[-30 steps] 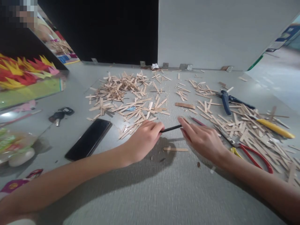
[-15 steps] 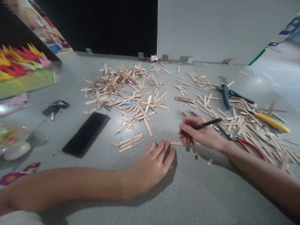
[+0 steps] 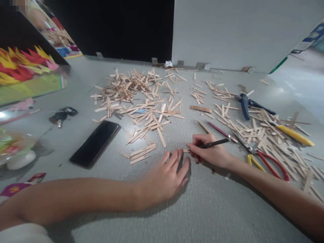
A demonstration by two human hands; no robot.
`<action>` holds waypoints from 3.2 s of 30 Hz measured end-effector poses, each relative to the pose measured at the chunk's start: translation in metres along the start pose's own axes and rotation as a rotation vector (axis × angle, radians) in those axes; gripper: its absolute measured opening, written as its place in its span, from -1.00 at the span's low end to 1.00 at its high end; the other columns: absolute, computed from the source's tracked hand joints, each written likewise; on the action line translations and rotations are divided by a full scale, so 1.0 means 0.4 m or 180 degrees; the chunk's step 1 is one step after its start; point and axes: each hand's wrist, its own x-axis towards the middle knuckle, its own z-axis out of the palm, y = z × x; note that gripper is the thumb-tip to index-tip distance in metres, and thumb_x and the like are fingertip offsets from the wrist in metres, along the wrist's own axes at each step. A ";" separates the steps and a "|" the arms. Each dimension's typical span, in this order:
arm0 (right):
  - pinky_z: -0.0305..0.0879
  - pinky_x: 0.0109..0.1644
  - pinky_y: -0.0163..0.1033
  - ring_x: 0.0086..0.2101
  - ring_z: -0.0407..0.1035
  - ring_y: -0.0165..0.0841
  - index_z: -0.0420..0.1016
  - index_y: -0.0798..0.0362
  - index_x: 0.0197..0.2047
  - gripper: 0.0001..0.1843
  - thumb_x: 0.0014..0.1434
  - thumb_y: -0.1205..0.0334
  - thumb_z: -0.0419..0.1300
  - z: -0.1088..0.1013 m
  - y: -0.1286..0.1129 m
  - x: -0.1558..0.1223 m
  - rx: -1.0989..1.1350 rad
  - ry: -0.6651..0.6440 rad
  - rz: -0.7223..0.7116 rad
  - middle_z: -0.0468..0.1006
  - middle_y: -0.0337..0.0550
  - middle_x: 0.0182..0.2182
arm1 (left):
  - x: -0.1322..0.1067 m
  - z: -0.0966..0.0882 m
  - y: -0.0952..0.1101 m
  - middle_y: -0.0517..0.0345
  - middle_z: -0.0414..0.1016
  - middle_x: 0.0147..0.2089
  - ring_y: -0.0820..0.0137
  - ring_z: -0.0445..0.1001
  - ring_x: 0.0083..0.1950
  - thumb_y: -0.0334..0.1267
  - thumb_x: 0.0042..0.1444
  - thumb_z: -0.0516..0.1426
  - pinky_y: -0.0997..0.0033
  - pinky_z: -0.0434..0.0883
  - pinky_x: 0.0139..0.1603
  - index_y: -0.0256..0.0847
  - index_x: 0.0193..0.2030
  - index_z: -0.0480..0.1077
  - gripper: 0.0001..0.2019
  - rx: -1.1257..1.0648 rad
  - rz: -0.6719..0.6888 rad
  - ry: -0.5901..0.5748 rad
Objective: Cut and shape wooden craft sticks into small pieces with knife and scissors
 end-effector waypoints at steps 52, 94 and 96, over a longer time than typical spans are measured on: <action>0.11 -0.66 -0.38 -0.73 0.25 -0.50 0.29 -0.04 -0.55 -0.38 0.28 -0.25 0.40 0.020 0.024 0.013 -0.0238 0.0158 -0.0473 0.38 -0.36 -0.73 | -0.001 0.007 -0.007 -0.37 0.74 0.11 -0.02 0.73 0.14 -0.27 0.55 -0.04 0.08 0.54 0.13 -0.51 0.09 0.60 -0.57 0.0201 0.0272 0.0416; 0.07 -0.72 -0.41 -0.74 0.28 -0.49 0.29 -0.04 -0.55 -0.37 0.27 -0.29 0.39 0.023 0.031 0.017 -0.0179 0.0219 -0.0521 0.39 -0.35 -0.71 | 0.000 0.003 -0.009 -0.30 0.76 0.08 0.03 0.73 0.13 -0.29 0.55 -0.05 0.11 0.50 0.13 -0.49 0.07 0.60 -0.58 0.0246 0.0248 0.0470; 0.06 -0.72 -0.41 -0.74 0.27 -0.50 0.29 -0.04 -0.55 -0.37 0.26 -0.29 0.39 0.024 0.029 0.017 -0.0144 0.0207 -0.0492 0.39 -0.36 -0.72 | 0.000 0.004 -0.009 -0.31 0.76 0.08 0.03 0.73 0.12 -0.30 0.55 -0.06 0.11 0.49 0.12 -0.50 0.07 0.60 -0.58 0.0236 0.0246 0.0483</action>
